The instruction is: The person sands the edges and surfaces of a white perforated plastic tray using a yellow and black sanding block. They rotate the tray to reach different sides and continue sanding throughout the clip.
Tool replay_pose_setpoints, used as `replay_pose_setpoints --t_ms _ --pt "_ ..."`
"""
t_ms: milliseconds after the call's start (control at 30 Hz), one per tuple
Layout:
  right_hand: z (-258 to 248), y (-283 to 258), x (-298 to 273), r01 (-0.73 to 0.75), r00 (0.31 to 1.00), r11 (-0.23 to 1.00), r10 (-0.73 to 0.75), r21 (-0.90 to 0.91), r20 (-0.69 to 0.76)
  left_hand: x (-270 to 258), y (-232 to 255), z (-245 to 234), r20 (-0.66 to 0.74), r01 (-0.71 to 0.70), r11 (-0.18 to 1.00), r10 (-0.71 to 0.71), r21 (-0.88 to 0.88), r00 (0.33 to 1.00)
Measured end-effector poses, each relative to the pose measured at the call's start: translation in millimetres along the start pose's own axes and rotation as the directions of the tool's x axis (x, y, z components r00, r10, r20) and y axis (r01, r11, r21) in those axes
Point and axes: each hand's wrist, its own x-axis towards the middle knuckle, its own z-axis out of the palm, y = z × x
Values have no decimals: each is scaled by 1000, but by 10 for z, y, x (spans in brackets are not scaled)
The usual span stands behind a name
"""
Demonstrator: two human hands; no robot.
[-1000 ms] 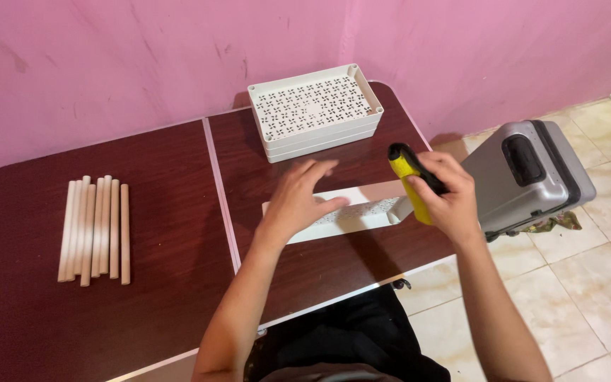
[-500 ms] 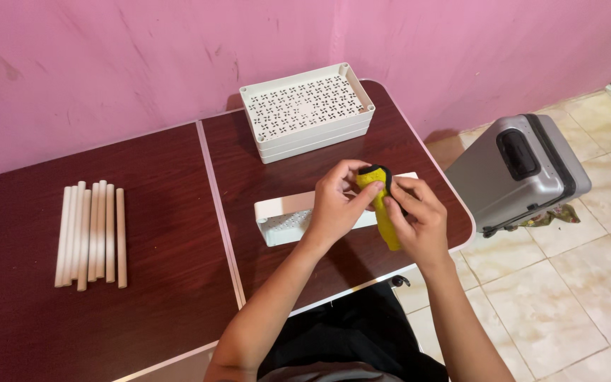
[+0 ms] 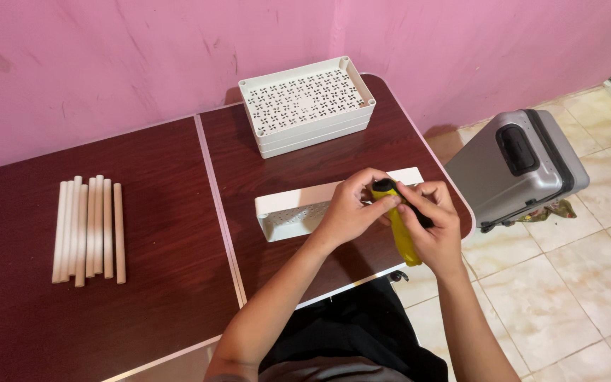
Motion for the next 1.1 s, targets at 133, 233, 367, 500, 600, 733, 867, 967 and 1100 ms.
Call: replay_pose_setpoints --t_ms 133,233,367,500,600,733,867,967,1100 --pt "-30 -60 2 -137 991 991 137 -1 -11 21 -21 15 -28 85 993 -87 -84 996" --pt "-39 -125 35 23 999 991 -18 -131 40 39 -44 9 -68 84 990 -92 -116 993" --pt "15 -177 91 83 992 988 -70 -131 101 53 -60 1 -145 67 994 -78 -82 986" --pt "30 -179 132 -29 992 989 47 -142 118 19 1 -34 -139 84 996 -79 30 987" --pt "-47 -163 197 16 982 973 27 -229 185 -81 118 -193 -58 126 935 -113 331 992" --pt "-240 -101 439 188 953 898 -69 -397 296 -322 335 -594 -6 -1 707 7 707 1000" --pt "-357 30 707 276 915 847 -87 -455 393 -577 538 -1174 -22 2 388 48 921 999" --pt "-268 127 781 316 887 816 -73 -483 457 -711 512 -1429 -144 167 499 -84 850 986" --pt "225 166 664 262 922 829 -64 -495 382 -781 205 -1478 -248 336 642 -226 689 942"
